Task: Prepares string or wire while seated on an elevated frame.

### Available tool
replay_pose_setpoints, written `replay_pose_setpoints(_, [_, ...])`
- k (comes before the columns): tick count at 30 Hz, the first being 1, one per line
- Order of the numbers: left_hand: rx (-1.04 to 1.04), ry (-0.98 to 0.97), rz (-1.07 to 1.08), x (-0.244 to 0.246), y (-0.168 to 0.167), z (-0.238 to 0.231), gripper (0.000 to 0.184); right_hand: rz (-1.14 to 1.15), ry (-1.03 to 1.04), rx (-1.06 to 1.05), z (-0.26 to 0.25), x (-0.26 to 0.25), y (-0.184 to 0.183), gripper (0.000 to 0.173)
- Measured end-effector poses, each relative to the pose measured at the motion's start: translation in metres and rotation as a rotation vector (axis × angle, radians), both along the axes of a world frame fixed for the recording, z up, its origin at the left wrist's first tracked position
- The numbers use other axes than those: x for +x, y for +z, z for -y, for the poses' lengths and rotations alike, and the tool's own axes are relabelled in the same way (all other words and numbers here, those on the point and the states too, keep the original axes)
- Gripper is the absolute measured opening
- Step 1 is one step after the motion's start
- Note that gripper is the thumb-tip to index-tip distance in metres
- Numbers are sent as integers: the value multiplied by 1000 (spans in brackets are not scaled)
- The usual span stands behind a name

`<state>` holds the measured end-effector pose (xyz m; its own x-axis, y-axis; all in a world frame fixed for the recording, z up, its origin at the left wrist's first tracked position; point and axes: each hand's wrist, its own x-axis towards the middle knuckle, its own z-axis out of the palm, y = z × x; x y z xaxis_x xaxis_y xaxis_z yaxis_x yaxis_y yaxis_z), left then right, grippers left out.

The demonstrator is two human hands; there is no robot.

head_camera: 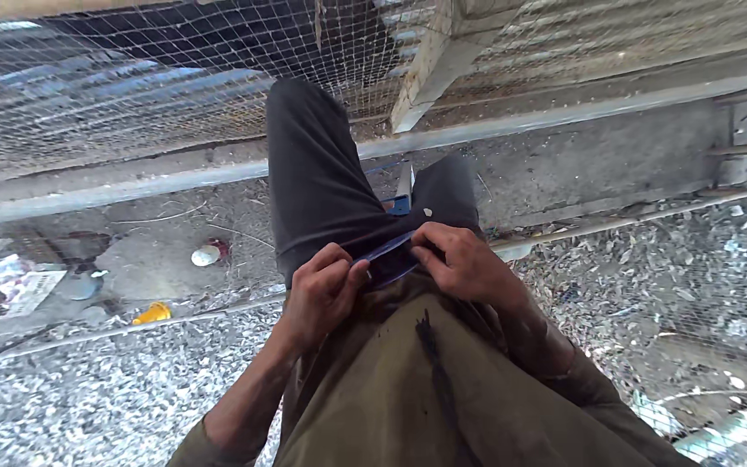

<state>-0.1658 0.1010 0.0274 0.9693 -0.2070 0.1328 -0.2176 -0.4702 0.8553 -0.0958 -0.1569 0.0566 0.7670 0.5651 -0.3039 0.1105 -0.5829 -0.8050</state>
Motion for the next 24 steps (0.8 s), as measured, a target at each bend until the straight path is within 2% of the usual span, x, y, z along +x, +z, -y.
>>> replay_pose_setpoints(5, [-517, 34, -16, -3, -10, 1, 41, -62, -40, 25, 2, -1, -5, 19])
replay_pose_setpoints(9, [-769, 63, -96, -7, -10, 10, 40, -106, -40, 61, 2, 0, -8, 20])
replay_pose_setpoints(14, [-1138, 115, -314, -1, 4, 7, 41, 15, -54, 138, 3, -2, -20, 14])
replay_pose_setpoints(17, [-1156, 77, -321, 4, 4, 6, 45, 8, -41, 303, 1, -4, -27, 13])
replay_pose_setpoints(19, [-1141, 181, -357, 6, 4, 9, 47, -44, -31, 415, -2, -8, -31, 18])
replay_pose_setpoints(24, [-1205, 400, -394, 17, 2, 11, 51, -129, 37, 597, 1, -9, -45, 46])
